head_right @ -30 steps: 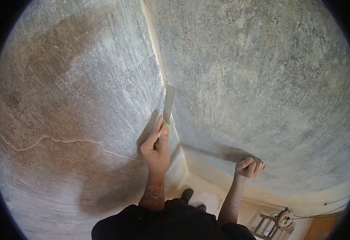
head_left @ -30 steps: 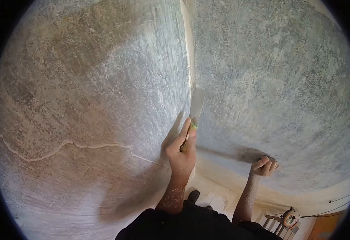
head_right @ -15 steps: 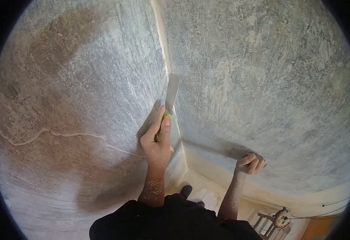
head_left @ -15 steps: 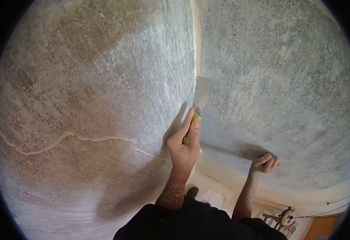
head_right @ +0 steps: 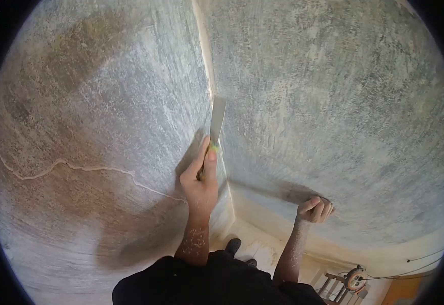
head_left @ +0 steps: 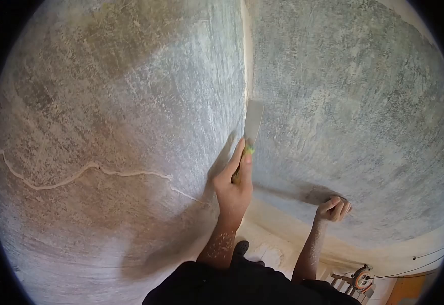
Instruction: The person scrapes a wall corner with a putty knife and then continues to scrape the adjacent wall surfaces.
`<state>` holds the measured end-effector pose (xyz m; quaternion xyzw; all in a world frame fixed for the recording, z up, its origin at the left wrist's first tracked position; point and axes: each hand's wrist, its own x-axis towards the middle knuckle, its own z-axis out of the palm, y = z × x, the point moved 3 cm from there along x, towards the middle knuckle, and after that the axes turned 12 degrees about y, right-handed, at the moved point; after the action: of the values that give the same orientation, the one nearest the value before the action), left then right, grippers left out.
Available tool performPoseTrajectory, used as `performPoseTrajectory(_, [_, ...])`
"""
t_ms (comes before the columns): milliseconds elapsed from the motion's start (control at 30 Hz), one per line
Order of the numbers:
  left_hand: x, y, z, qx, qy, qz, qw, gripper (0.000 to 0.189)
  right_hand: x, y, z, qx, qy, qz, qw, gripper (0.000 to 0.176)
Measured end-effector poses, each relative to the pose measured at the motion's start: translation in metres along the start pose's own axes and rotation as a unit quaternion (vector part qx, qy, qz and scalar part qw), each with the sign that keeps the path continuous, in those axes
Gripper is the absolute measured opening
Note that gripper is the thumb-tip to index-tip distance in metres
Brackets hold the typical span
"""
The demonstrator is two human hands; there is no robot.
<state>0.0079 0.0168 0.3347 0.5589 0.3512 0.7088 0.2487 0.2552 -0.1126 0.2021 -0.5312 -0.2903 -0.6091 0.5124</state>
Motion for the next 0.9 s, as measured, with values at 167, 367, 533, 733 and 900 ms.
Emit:
performPoseTrajectory(167, [0.013,0.016,-0.005,0.004,0.002,-0.055,0.998,0.032,-0.006,0.004,-0.004,0.014,-0.019,0.001,1.000,0.030])
performPoseTrajectory(367, [0.015,-0.001,0.004,-0.009,0.018,0.034,0.999,0.034,0.004,-0.002,-0.001,0.005,-0.020,0.008,1.000,0.028])
performPoseTrajectory(533, [0.006,-0.001,0.003,-0.024,0.015,-0.030,0.999,0.035,0.002,-0.001,-0.004,-0.003,-0.039,0.017,0.999,0.027])
performPoseTrajectory(733, [0.008,0.003,-0.004,0.004,0.008,-0.064,0.998,0.035,0.002,-0.002,-0.003,0.000,-0.030,0.013,0.999,0.027])
performPoseTrajectory(900, [0.013,0.014,-0.002,0.017,0.016,-0.026,0.999,0.034,0.002,-0.006,0.003,-0.007,-0.006,0.017,1.000,0.029])
